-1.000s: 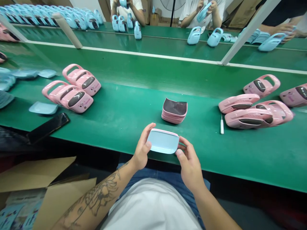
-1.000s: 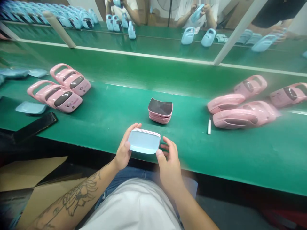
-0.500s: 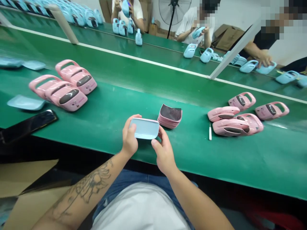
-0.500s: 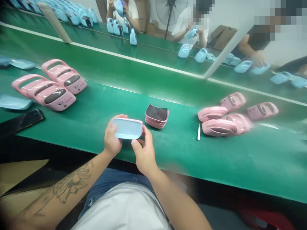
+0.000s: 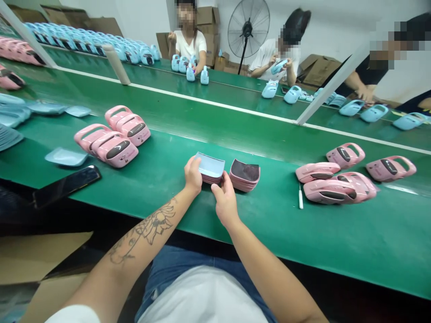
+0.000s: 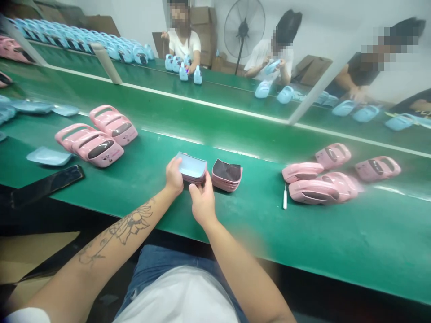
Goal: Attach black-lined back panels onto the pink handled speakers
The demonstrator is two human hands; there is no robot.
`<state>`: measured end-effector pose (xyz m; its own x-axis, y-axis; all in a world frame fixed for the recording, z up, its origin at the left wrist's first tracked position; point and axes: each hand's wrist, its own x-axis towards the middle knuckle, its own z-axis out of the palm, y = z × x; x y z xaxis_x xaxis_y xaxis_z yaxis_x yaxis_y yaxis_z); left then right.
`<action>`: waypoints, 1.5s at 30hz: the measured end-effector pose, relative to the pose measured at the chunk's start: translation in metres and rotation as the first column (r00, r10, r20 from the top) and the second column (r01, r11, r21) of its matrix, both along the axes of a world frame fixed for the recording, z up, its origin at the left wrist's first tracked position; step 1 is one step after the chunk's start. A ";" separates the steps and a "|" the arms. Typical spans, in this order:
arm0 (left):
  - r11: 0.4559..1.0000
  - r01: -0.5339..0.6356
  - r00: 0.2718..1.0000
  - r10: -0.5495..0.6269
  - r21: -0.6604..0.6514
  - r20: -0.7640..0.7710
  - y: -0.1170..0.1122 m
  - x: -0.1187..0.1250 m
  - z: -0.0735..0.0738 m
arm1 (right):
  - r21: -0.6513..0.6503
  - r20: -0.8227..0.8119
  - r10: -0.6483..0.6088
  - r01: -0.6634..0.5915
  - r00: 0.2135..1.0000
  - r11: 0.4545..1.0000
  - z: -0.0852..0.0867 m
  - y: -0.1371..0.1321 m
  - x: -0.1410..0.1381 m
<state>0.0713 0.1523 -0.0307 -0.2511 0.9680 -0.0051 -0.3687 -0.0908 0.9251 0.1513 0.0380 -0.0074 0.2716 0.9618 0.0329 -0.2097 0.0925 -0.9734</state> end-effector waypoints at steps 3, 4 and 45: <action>0.999 -0.046 0.999 0.046 -0.005 0.003 -0.001 0.004 -0.002 | 0.007 0.015 0.011 -0.012 1.000 1.000 0.000 -0.002 0.004; 0.998 -0.056 0.998 0.056 -0.005 0.002 -0.002 0.005 -0.002 | 0.011 0.020 0.015 -0.015 1.000 1.000 0.000 -0.003 0.005; 0.956 -0.009 0.696 0.217 0.294 -0.684 -0.015 -0.031 0.023 | -0.124 0.504 -0.007 0.080 0.864 0.989 -0.011 -0.043 0.075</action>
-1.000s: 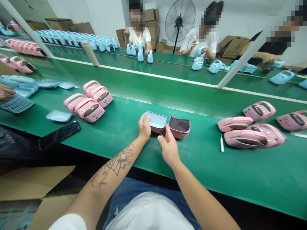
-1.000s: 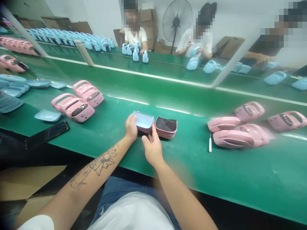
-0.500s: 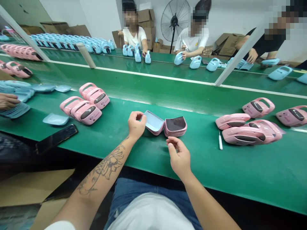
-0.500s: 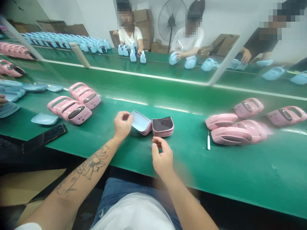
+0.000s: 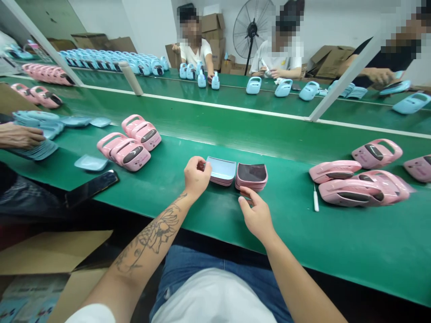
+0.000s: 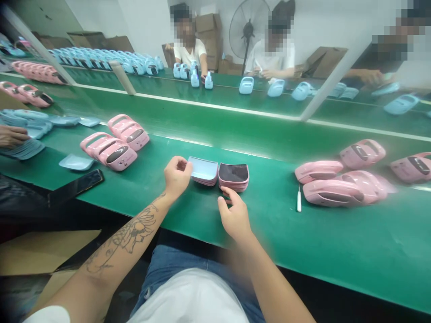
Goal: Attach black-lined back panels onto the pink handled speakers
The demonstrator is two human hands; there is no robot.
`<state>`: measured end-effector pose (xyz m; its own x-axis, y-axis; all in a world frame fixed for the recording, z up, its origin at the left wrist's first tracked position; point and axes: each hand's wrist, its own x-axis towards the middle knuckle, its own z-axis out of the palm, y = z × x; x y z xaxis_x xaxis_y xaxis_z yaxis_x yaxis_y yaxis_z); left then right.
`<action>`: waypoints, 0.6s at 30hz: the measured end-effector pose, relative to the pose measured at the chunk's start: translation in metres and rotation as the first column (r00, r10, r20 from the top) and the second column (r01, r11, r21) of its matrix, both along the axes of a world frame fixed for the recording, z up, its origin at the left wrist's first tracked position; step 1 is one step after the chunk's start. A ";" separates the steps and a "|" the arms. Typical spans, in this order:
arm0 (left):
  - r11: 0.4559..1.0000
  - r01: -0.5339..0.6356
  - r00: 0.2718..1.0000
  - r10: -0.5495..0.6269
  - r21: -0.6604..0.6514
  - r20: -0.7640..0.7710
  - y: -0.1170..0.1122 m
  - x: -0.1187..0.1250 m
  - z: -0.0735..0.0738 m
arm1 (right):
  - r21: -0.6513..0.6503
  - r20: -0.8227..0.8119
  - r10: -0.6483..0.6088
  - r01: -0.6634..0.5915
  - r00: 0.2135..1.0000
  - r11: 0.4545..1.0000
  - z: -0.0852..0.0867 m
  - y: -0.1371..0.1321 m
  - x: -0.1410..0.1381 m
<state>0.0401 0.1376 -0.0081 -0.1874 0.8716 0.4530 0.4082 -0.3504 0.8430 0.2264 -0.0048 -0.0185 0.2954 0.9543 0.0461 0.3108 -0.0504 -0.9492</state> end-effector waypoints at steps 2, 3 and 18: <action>1.000 0.010 1.000 -0.010 0.008 -0.021 0.001 -0.003 -0.001 | 0.023 0.020 -0.001 0.001 1.000 1.000 0.000 -0.002 0.000; 1.000 0.018 0.999 -0.017 0.013 -0.029 0.001 -0.004 -0.001 | 0.040 0.032 -0.008 0.007 0.999 0.999 0.000 -0.004 0.001; 0.808 0.522 0.763 -0.300 0.272 -0.573 -0.060 0.023 0.014 | 0.324 0.641 -0.034 -0.230 0.767 0.918 0.034 0.058 0.092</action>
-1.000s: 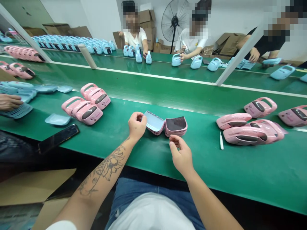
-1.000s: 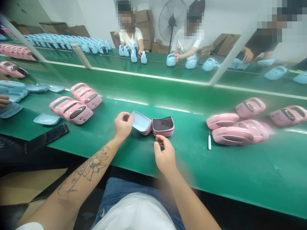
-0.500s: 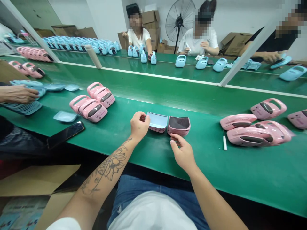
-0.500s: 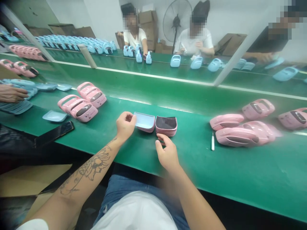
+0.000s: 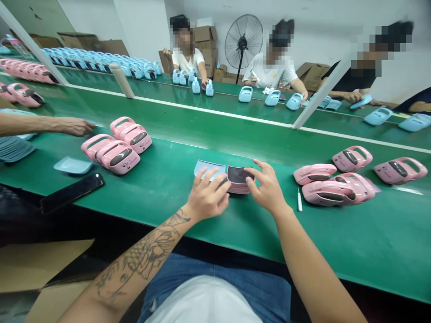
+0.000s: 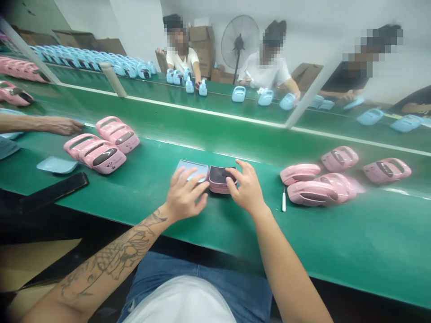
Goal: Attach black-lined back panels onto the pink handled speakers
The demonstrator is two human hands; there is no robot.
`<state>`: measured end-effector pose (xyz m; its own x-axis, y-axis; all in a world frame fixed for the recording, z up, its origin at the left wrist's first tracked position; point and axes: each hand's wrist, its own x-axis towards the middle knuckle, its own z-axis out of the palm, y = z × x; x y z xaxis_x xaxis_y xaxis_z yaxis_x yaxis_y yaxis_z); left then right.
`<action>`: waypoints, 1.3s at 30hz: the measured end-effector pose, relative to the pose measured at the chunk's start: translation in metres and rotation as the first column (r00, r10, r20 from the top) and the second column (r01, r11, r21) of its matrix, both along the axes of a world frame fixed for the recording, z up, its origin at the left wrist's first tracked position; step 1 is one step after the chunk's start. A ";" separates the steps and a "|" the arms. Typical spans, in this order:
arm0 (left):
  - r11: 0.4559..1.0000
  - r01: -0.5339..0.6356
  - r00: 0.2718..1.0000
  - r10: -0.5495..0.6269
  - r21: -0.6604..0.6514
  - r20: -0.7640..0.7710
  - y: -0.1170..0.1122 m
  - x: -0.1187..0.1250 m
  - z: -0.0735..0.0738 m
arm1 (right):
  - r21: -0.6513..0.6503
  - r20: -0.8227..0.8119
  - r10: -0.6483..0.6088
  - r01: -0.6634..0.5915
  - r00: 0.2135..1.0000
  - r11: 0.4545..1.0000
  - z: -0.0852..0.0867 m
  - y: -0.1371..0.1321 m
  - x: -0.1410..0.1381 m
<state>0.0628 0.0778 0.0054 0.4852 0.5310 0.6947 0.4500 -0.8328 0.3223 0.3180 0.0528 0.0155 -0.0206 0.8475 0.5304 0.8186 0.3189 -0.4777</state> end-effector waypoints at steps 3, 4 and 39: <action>0.994 0.110 0.966 -0.108 -0.003 -0.237 -0.008 0.026 0.009 | -0.042 0.138 0.057 -0.051 0.989 0.998 -0.002 0.005 0.000; 0.994 0.104 0.952 -0.094 0.019 -0.292 -0.008 0.034 0.012 | -0.050 0.169 0.058 -0.051 0.984 0.997 -0.004 0.005 0.000; 0.950 0.036 0.910 0.097 0.311 -0.404 0.013 0.039 0.010 | 0.011 -0.144 -0.070 0.072 0.987 0.997 -0.014 -0.006 0.010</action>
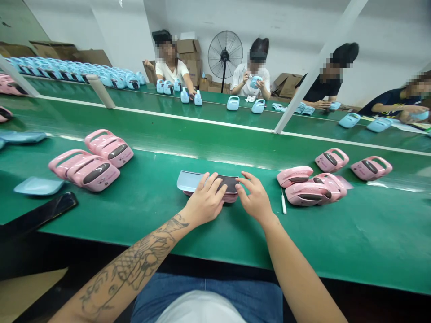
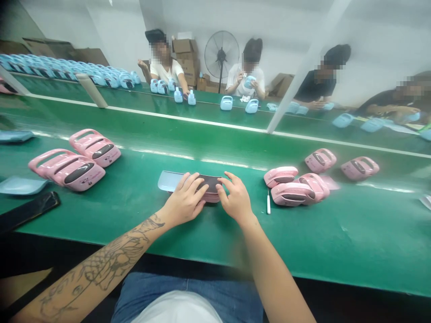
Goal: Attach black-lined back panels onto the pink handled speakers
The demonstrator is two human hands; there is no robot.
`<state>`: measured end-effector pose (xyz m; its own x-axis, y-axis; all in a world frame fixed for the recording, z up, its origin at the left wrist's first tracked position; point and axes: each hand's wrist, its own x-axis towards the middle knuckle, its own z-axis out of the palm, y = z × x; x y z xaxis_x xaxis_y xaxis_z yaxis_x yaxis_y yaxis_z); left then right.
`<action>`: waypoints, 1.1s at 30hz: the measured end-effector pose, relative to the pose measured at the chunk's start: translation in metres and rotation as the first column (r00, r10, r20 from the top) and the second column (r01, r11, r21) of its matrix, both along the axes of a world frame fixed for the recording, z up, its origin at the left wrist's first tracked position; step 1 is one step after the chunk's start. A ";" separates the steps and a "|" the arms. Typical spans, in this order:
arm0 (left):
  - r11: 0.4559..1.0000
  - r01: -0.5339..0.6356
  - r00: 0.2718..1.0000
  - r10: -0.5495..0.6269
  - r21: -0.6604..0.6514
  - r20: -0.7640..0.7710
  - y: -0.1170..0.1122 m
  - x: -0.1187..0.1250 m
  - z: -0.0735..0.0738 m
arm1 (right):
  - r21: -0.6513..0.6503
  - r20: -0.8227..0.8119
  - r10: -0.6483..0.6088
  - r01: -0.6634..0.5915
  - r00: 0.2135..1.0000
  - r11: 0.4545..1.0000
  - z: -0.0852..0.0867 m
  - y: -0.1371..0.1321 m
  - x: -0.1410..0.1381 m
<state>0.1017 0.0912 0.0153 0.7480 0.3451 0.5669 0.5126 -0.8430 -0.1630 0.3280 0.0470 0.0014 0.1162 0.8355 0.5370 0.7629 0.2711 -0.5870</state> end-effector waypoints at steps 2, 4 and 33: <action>0.996 0.075 0.988 -0.079 0.039 0.129 -0.007 -0.003 -0.001 | 0.003 -0.134 -0.068 0.069 0.989 0.998 -0.003 0.000 0.003; 0.984 0.170 0.952 -0.180 0.061 0.249 -0.016 -0.004 -0.002 | -0.013 -0.256 -0.158 0.160 0.954 0.987 -0.007 0.001 0.008; 0.913 0.358 0.929 -0.326 -0.194 0.177 -0.014 0.035 -0.068 | 0.021 -0.330 -0.225 0.245 0.917 0.969 -0.048 -0.017 0.010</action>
<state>0.1372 0.0767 -0.0527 0.7622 0.2094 0.6125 0.1905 -0.9769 0.0969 0.3379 0.0297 -0.0469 0.4802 0.7303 0.4859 0.5812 0.1500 -0.7998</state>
